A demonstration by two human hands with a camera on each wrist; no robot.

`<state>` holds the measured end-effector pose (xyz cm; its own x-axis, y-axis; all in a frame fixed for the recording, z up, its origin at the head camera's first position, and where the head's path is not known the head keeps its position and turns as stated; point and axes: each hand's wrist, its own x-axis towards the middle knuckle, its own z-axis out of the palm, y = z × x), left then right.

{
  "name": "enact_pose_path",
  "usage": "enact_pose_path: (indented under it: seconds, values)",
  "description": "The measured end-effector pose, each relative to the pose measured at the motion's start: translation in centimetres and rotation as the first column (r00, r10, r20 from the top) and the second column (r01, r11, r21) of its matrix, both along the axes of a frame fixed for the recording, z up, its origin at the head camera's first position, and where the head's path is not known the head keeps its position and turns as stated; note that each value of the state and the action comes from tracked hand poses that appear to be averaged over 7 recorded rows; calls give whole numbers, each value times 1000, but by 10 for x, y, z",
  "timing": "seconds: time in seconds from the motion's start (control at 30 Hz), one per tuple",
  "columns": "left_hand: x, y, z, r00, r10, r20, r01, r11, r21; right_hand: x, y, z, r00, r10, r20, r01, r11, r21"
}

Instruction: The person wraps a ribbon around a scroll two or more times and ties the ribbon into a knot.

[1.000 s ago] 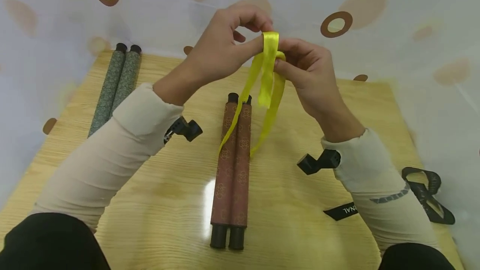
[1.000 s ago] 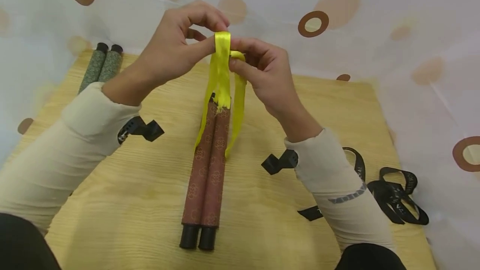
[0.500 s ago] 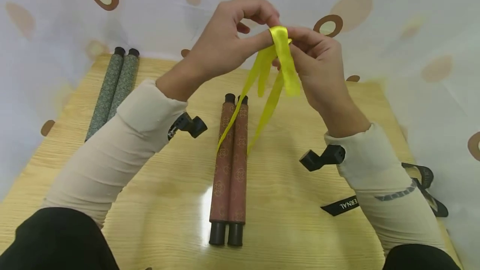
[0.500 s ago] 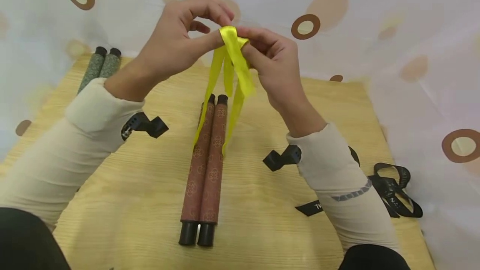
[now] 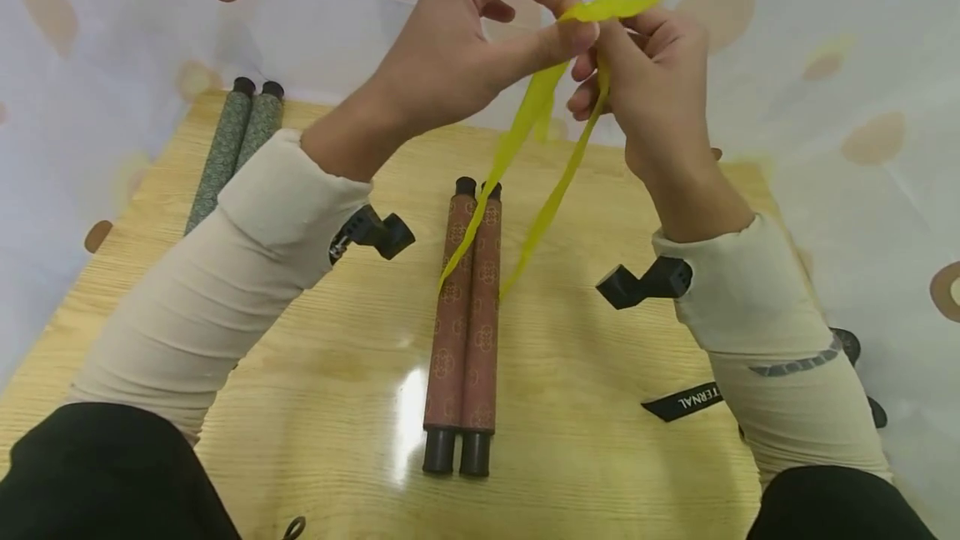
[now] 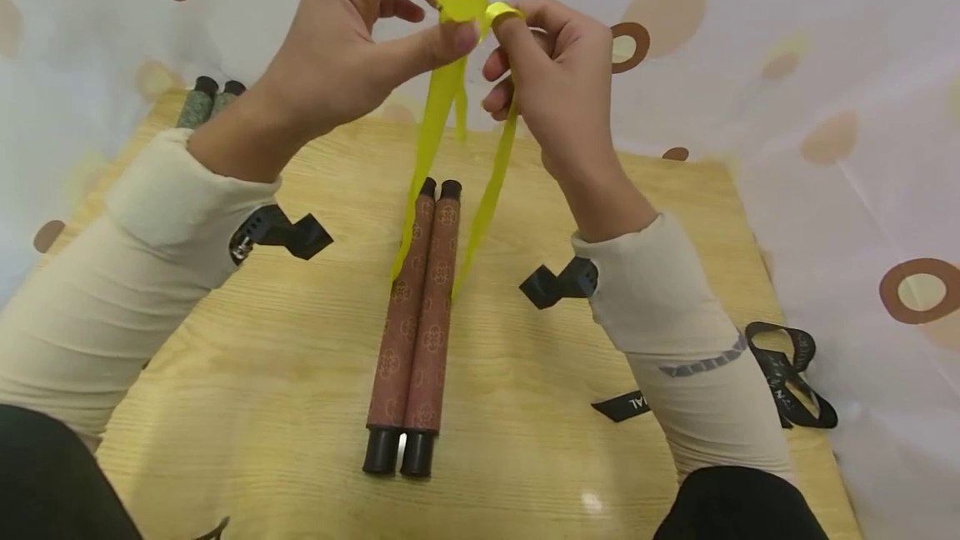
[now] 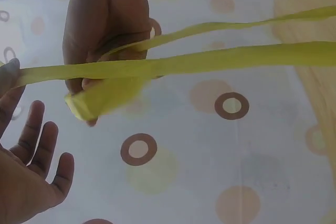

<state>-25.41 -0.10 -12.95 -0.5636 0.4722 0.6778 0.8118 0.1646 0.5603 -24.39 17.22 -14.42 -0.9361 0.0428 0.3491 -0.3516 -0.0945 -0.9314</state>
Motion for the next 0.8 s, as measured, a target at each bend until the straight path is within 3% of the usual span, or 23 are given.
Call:
enact_pose_path:
  seconds: [0.1,0.2,0.3,0.37,0.47,0.53,0.6,0.7,0.73,0.8]
  values:
    - [-1,2,0,1000,-27,1,27,1000,12,4,-1,2,994,50,-100,-35,989,145]
    - [-3,4,2,1000,1,1,-1,1000,-5,10,-1,6,978,174,-115,-143,961,236]
    - [-3,7,5,999,45,13,-45,999,-2,14,3,9,936,339,-95,-309,920,239]
    - [-3,9,4,998,54,20,-54,999,9,14,5,9,908,409,-95,-380,896,230]
    - [-4,10,1,998,62,25,-63,998,20,9,6,5,881,452,-142,-409,877,251]
    - [-4,8,-2,994,37,104,-38,999,17,6,5,3,880,446,-164,-397,880,261]
    - [-5,4,-7,973,-18,229,16,1000,9,3,4,1,886,435,-163,-386,884,264]
    - [-8,-3,-19,902,-100,420,98,995,25,1,6,1,892,440,-106,-405,880,246]
    - [-10,-6,-23,881,-129,454,127,991,36,0,7,2,895,438,-79,-410,880,240]
    - [-13,-9,-31,860,-160,485,156,987,48,-1,10,2,891,453,-26,-439,876,198]
